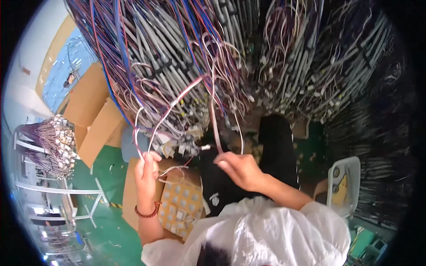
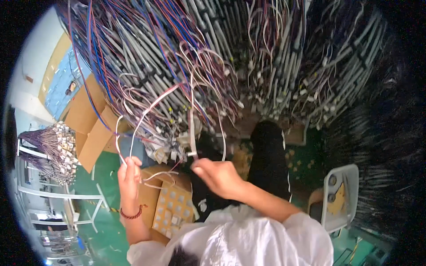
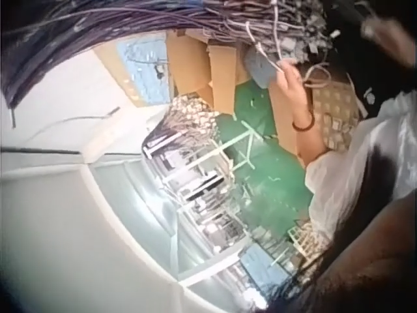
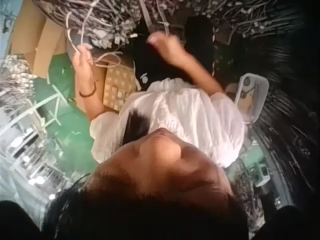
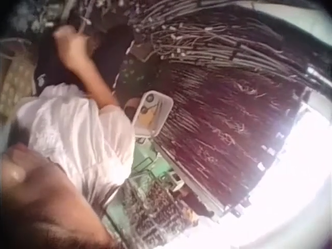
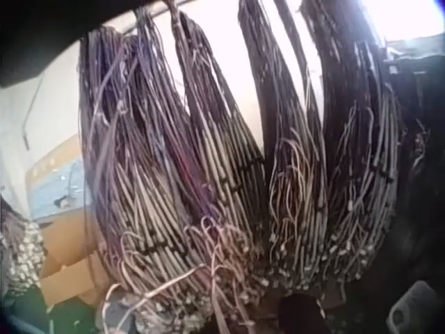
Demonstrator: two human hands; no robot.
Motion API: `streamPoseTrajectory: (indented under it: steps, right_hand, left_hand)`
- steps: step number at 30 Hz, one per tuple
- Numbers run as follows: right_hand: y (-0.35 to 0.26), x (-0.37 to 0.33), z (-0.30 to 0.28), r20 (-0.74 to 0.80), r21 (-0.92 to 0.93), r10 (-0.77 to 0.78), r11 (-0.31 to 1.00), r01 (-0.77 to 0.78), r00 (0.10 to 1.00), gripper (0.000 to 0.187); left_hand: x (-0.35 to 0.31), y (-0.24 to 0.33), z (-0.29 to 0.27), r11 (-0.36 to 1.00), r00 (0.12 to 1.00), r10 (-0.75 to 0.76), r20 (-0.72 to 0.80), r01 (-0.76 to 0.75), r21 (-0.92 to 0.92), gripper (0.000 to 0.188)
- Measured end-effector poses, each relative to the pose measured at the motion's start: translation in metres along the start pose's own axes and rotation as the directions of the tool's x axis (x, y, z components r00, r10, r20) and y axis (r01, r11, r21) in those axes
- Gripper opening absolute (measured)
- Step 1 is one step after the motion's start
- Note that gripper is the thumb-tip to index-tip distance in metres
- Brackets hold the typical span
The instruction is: Sorting multicolored wire bundles from a factory rack and packing them into a cardboard box.
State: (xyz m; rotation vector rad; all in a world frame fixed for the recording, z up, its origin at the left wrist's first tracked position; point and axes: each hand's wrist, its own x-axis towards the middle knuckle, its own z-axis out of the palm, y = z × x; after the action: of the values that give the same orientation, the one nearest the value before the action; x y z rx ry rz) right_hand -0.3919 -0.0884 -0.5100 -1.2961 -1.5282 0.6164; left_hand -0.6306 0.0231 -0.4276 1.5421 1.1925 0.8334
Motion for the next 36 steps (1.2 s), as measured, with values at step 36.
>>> streamPoseTrajectory:
  steps: [36]
  right_hand:
    - [0.048,0.09,-0.076,0.336,0.353,-0.147,0.935,0.02,0.93,0.017]
  left_hand:
    - [0.004,0.034,-0.107,0.932,0.976,0.07,-0.206,-0.137,-0.334,0.03]
